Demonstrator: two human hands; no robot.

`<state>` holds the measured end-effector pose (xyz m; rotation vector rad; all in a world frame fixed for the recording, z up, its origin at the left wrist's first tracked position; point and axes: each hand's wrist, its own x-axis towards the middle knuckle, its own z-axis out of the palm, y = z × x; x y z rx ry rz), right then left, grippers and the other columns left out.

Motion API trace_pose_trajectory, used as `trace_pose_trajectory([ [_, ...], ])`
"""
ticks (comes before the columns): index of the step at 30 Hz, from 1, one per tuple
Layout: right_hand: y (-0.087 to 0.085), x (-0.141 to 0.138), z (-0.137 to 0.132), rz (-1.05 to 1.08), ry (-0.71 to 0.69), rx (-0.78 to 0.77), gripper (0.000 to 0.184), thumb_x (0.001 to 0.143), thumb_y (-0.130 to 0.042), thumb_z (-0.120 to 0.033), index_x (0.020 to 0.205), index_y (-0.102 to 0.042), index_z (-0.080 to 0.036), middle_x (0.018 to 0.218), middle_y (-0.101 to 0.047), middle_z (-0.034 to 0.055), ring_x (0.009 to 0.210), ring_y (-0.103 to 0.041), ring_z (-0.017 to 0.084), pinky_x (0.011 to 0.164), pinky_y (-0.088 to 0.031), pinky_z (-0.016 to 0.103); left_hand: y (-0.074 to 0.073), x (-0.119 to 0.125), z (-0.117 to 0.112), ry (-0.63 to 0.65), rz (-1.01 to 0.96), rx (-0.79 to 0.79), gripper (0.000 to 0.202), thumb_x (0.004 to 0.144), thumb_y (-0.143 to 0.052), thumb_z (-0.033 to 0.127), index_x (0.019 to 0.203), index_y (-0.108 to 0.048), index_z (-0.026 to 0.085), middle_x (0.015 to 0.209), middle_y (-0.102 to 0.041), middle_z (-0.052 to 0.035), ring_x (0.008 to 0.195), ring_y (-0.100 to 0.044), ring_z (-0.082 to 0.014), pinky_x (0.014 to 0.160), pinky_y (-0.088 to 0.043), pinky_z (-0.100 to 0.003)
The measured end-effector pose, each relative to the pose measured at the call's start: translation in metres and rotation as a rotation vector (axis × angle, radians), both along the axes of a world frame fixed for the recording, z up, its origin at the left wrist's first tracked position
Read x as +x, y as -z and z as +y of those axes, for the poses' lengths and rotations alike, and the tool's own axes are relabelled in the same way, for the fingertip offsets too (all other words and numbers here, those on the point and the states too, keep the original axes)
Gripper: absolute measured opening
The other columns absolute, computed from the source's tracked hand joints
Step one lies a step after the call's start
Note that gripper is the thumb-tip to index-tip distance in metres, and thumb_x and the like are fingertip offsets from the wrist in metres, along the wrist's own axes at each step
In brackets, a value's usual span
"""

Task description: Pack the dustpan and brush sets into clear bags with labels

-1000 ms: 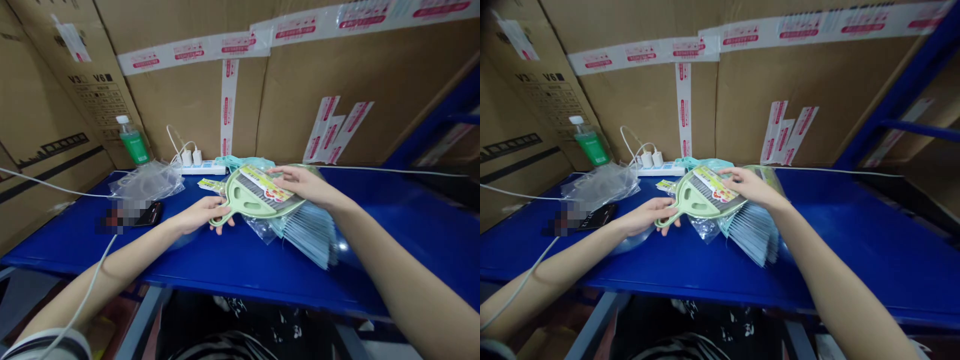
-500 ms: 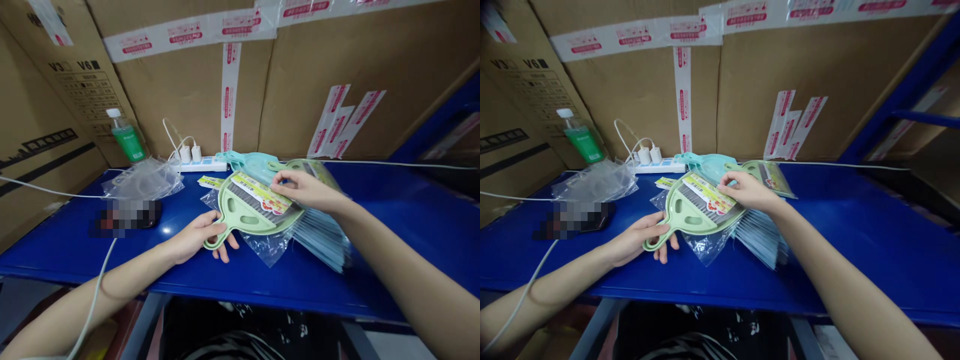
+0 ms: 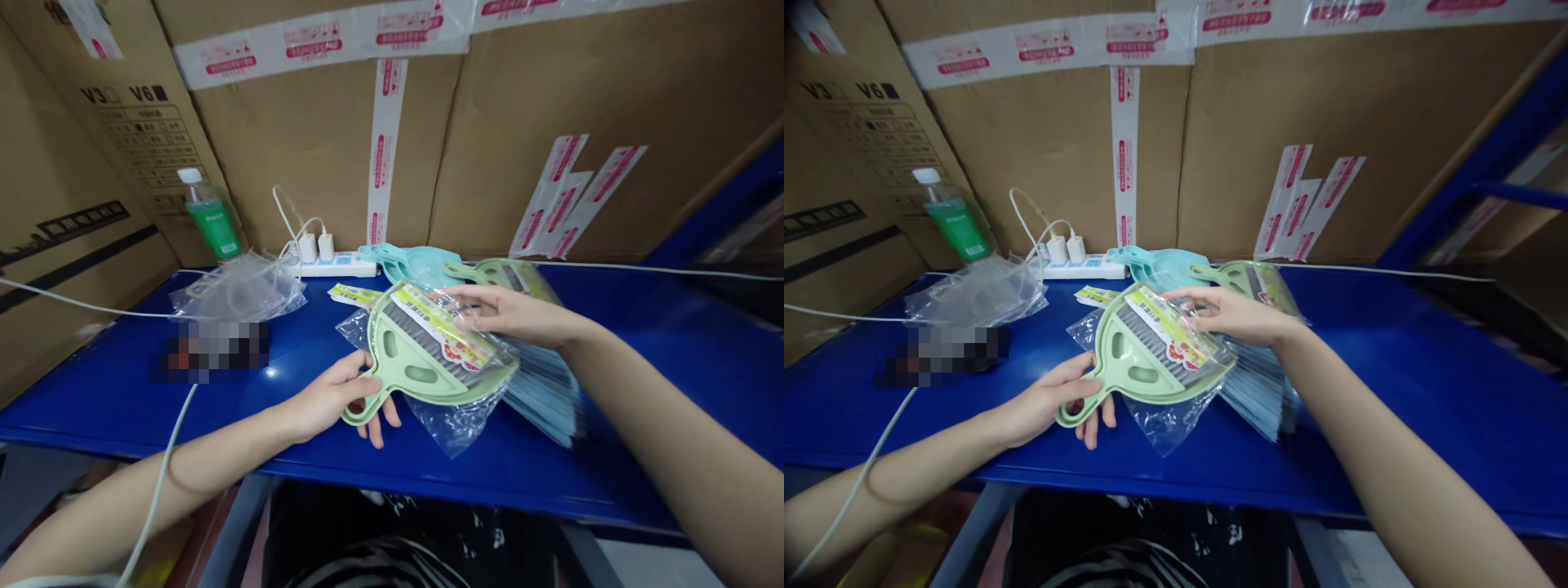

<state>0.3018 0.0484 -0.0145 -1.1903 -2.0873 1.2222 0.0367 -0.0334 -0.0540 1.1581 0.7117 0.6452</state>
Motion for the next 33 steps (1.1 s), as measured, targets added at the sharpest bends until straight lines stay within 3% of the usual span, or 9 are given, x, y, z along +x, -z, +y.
trace_pose_trajectory([
  [3,0.001,-0.001,-0.001,-0.017,0.018,-0.019,0.073,0.065,-0.071,-0.042,0.133,-0.052,-0.024,0.089,-0.064,0.0039,0.079,-0.062,0.019,0.073,-0.053,0.036,-0.001,0.001,-0.003,0.020,-0.001,0.003,0.023,0.086,-0.057,0.035,0.091,-0.042,0.018,0.071,-0.071,-0.0022,0.046,-0.064,-0.0120,0.041,-0.040,-0.016],
  [6,-0.002,0.000,-0.001,-0.043,0.086,0.024,0.066,0.069,-0.066,-0.037,0.132,-0.052,-0.021,0.078,-0.065,0.0026,0.068,-0.062,0.018,0.064,-0.054,0.034,0.000,0.001,-0.004,0.021,-0.007,0.008,0.022,0.087,-0.056,0.034,0.091,-0.042,0.018,0.071,-0.071,-0.0023,0.046,-0.064,-0.0123,0.041,-0.040,-0.017],
  [9,-0.010,0.001,0.001,-0.143,0.236,0.247,0.046,0.074,-0.059,-0.034,0.118,-0.062,-0.021,0.077,-0.066,0.0039,0.066,-0.063,0.019,0.061,-0.054,0.034,0.001,0.000,-0.005,0.020,-0.014,-0.011,0.020,0.087,-0.055,0.033,0.091,-0.042,0.018,0.070,-0.070,-0.0024,0.045,-0.064,-0.0125,0.041,-0.040,-0.017],
  [12,-0.022,-0.006,0.004,-0.260,0.394,0.568,0.034,0.077,-0.053,-0.028,0.106,-0.068,-0.022,0.085,-0.070,0.0054,0.075,-0.065,0.023,0.074,-0.053,0.041,0.001,0.000,-0.006,0.030,-0.019,-0.051,0.019,0.087,-0.054,0.031,0.092,-0.041,0.018,0.069,-0.070,-0.0021,0.045,-0.064,-0.0121,0.041,-0.040,-0.017],
  [15,-0.034,-0.027,0.009,-0.277,0.384,0.746,0.032,0.078,-0.050,-0.023,0.103,-0.069,-0.024,0.092,-0.071,0.0048,0.089,-0.066,0.025,0.087,-0.049,0.044,0.000,0.000,-0.008,0.038,-0.031,-0.073,0.019,0.087,-0.055,0.031,0.090,-0.040,0.018,0.069,-0.070,-0.0022,0.045,-0.064,-0.0122,0.042,-0.040,-0.017],
  [19,-0.043,-0.066,0.028,-0.236,0.203,0.695,0.030,0.078,-0.053,-0.019,0.102,-0.070,-0.021,0.091,-0.071,0.0058,0.087,-0.064,0.023,0.088,-0.047,0.042,0.002,0.001,-0.007,0.031,-0.028,-0.075,0.021,0.086,-0.055,0.032,0.088,-0.039,0.019,0.069,-0.069,-0.0019,0.045,-0.063,-0.0118,0.042,-0.040,-0.017],
  [23,-0.036,-0.095,0.057,-0.236,0.082,0.531,0.034,0.077,-0.057,-0.017,0.110,-0.067,-0.019,0.084,-0.070,0.0045,0.075,-0.064,0.018,0.077,-0.049,0.035,0.004,0.002,-0.006,0.038,-0.034,-0.079,0.025,0.085,-0.057,0.035,0.086,-0.037,0.020,0.068,-0.069,-0.0014,0.044,-0.062,-0.0118,0.041,-0.040,-0.018],
  [29,-0.017,-0.107,0.085,-0.441,0.005,0.477,0.027,0.069,-0.066,-0.013,0.094,-0.071,-0.022,0.082,-0.071,0.0029,0.078,-0.065,0.021,0.079,-0.048,0.036,0.003,0.001,-0.006,0.049,-0.039,-0.086,0.026,0.086,-0.056,0.035,0.086,-0.035,0.020,0.067,-0.068,-0.0002,0.043,-0.061,-0.0116,0.041,-0.039,-0.018],
  [33,-0.020,-0.105,0.085,-0.428,0.021,0.513,0.026,0.069,-0.068,-0.016,0.094,-0.071,-0.020,0.097,-0.070,0.0074,0.090,-0.063,0.024,0.084,-0.046,0.038,0.003,0.001,-0.006,0.046,-0.039,-0.083,0.025,0.086,-0.056,0.035,0.087,-0.035,0.020,0.067,-0.068,-0.0001,0.043,-0.061,-0.0115,0.041,-0.039,-0.018],
])
